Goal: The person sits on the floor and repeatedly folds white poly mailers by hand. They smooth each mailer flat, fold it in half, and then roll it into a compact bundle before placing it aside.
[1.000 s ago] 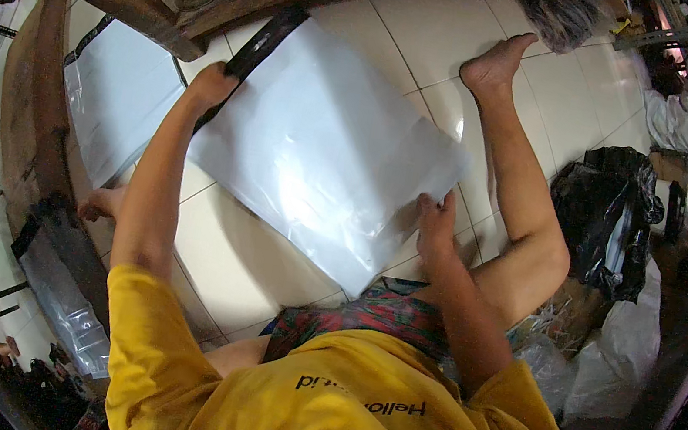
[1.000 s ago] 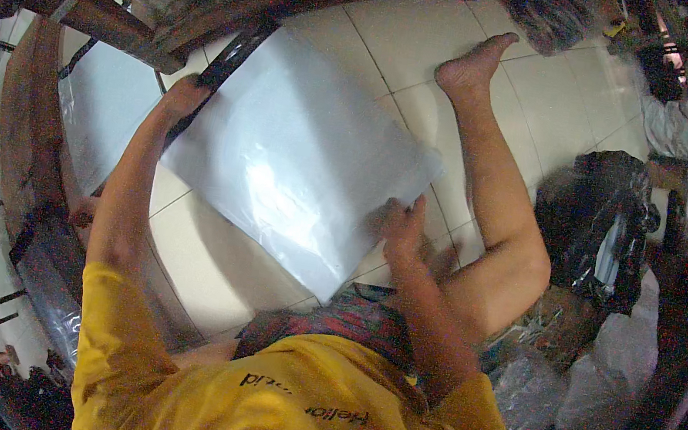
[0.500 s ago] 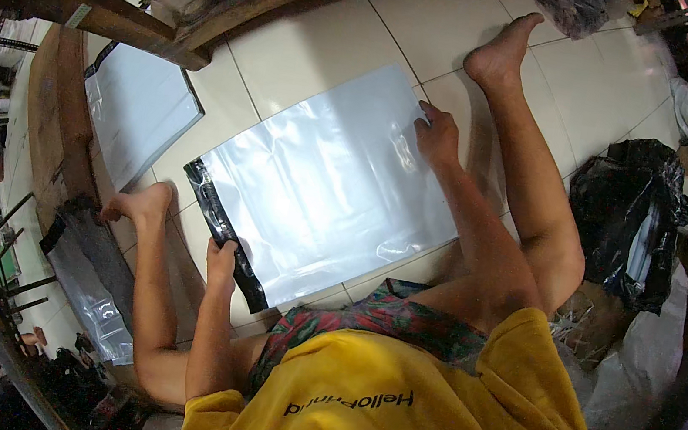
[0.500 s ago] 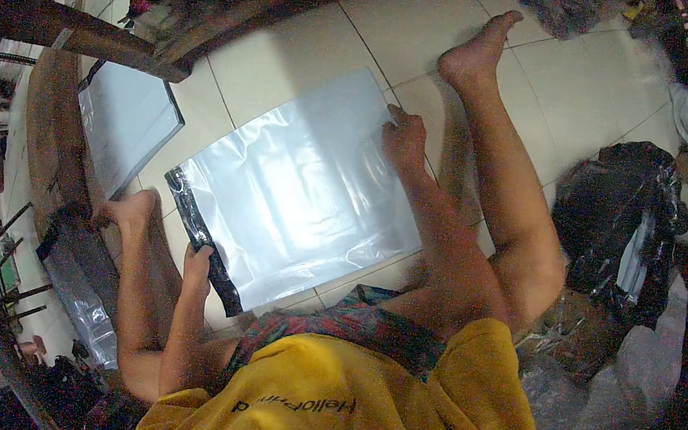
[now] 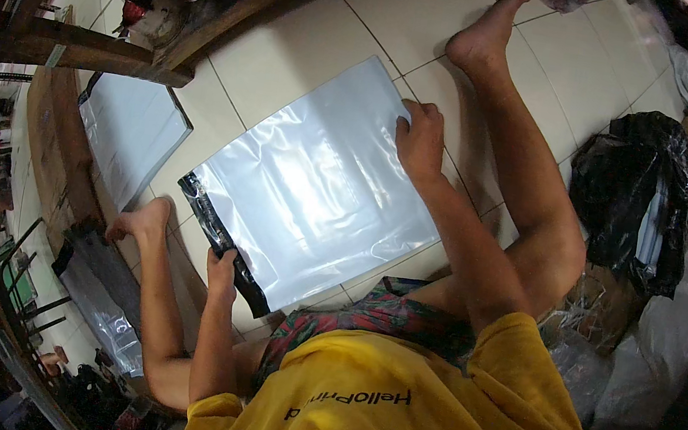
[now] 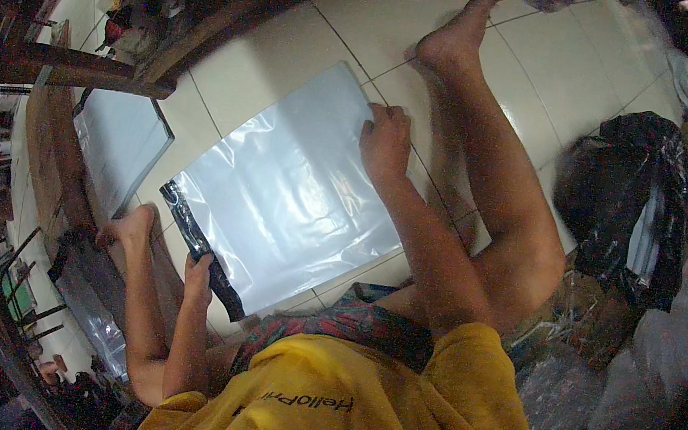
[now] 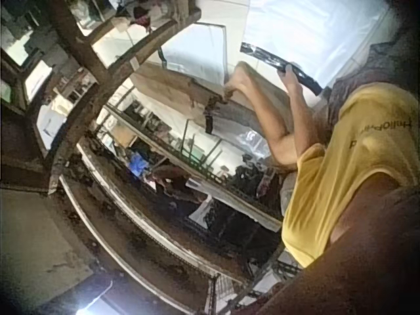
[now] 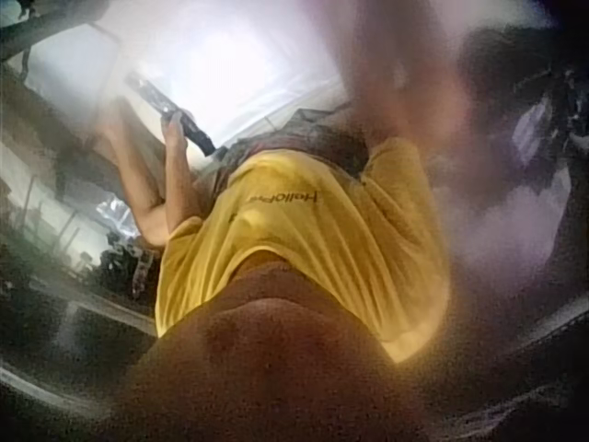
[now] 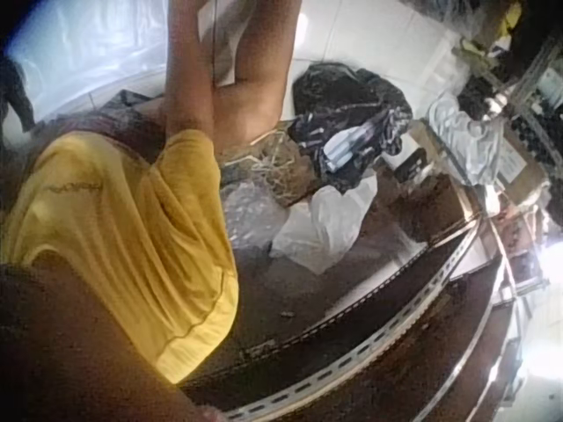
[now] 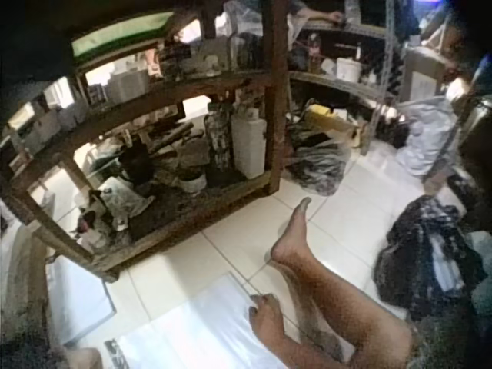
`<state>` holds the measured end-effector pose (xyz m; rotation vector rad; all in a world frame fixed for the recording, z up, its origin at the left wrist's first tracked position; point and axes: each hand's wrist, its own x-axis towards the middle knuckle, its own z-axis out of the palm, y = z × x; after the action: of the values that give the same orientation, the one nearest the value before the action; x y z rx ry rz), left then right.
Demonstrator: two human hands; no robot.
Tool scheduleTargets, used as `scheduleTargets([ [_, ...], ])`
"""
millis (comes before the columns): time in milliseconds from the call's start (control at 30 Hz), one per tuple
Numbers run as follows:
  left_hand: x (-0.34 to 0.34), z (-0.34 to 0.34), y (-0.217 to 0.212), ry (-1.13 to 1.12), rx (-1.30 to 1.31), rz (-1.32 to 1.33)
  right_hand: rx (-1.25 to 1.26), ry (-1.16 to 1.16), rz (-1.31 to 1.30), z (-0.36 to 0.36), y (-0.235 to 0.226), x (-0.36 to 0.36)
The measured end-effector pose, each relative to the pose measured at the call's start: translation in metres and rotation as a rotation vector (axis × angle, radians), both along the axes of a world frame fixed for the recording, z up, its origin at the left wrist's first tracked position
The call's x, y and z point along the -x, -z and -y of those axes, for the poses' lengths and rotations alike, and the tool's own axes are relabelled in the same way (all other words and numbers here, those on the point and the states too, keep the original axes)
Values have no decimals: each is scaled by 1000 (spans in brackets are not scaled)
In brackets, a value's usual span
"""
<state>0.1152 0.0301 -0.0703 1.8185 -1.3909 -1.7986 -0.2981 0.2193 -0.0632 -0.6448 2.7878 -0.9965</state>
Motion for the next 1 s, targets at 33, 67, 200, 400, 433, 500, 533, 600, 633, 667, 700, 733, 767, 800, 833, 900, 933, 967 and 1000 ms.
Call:
scheduleTargets([
  [33, 0, 0, 0, -9, 2, 16, -20, -32, -57, -1, 0, -3],
  [67, -3, -1, 1, -11, 7, 4, -40, -64, -115, -2, -1, -6],
  [200, -3, -1, 4, 7, 29, 10, -99, -104, -244, -5, 7, -13],
  [400, 1, -5, 0, 9, 43, -9, -186, -42, -87, -1, 0, -7],
  [433, 3, -5, -1, 16, 46, -17, -212, -32, -73, 0, -3, -6],
  [500, 6, -7, -3, -4, 53, 2, -264, -12, -45, 3, -6, -5],
  [533, 7, -8, -4, -15, 56, 12, -251, -5, -53, 3, -4, -5],
  [600, 4, -5, 1, 6, 66, 34, -225, 9, -68, 3, 1, -6],
  [633, 4, -5, 1, 17, 71, 47, -257, -28, -88, 4, -1, -6],
  [667, 4, -5, 1, 10, 74, 51, -288, -65, -109, 6, -5, -7],
  [700, 4, -6, 1, 2, 76, 56, -319, -103, -129, 6, -6, -8],
  [733, 6, -6, 1, -3, 78, 60, -314, -108, -164, 5, -3, -10],
  [767, 7, -6, 0, -2, 74, 66, -309, -114, -199, 4, 3, -13],
  [800, 7, -6, -1, -1, 71, 73, -304, -120, -235, 3, 7, -15],
  [833, 7, -6, -1, -4, 69, 81, -295, -120, -263, 2, 9, -15],
  [900, 7, -7, -1, -6, 67, 47, -278, -120, -318, 1, 12, -16],
  [933, 6, -7, -1, -9, 68, 30, -285, -116, -320, 2, 10, -16],
  [967, 4, -7, 0, -9, 70, 26, -292, -113, -322, 3, 8, -15],
  [1000, 2, -7, 2, -10, 73, 23, -298, -110, -324, 4, 5, -14],
])
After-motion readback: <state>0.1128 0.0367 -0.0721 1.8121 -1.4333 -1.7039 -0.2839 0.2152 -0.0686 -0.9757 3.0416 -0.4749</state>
